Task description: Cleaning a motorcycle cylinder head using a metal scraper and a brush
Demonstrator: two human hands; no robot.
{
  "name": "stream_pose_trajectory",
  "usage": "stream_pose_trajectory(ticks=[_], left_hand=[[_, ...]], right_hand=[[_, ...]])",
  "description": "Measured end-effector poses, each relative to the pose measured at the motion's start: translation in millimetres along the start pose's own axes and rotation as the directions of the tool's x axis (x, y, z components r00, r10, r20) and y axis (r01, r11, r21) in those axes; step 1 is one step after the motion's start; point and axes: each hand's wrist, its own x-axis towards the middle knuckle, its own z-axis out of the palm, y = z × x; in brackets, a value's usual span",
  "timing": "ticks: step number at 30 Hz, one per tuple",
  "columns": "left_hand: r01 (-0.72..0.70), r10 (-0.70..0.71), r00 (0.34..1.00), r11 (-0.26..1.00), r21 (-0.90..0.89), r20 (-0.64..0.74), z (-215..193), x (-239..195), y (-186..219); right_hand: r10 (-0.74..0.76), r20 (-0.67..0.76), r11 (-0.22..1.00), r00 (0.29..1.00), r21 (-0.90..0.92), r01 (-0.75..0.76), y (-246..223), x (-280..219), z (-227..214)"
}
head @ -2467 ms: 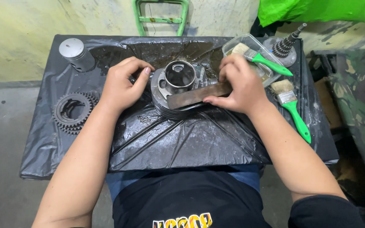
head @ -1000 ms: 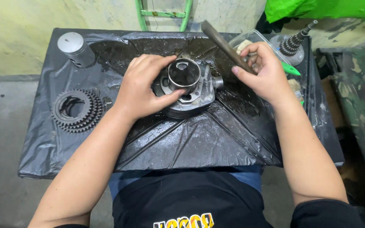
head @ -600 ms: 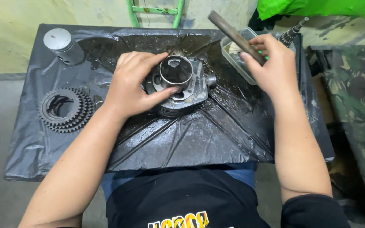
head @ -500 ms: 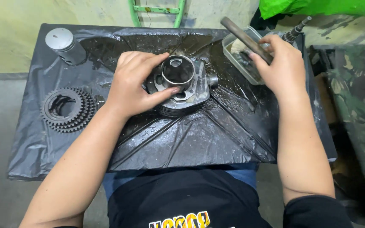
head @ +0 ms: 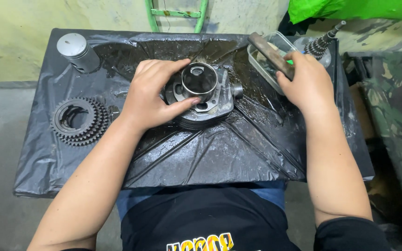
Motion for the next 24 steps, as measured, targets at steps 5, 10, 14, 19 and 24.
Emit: stream_pose_trajectory(ticks=[5, 10, 14, 19, 24], left_hand=[[0.041, -0.04, 0.999, 0.999, -0.028, 0.036, 1, -2, -2], [0.057, -0.055, 0.997, 0.997, -0.05, 0.048, 1, 1, -1], [0.09, -0.083, 0.994, 0.992, -0.092, 0.077, 3, 2, 1], [0.102, -0.09, 0.991, 0.987, -0.125, 0.103, 2, 5, 1], [0.109, -0.09, 0.986, 0.985, -0.134, 0.141, 1, 11, 2]], right_hand=[[-0.01, 0.028, 1.0, 1.0, 0.004, 0.01, -6, -1, -4], [-0.044, -0.061, 0.999, 0.997, -0.029, 0.043, -1, -3, 1], [-0.4, -0.332, 0.901, 0.854, 0.027, 0.433, -15, -11, -10], [-0.611, -0.181, 0.717, 0.771, 0.286, 0.636, -38, -19, -15], [-0.711, -0.04, 0.647, 0.702, 0.353, 0.675, -47, -17, -3]])
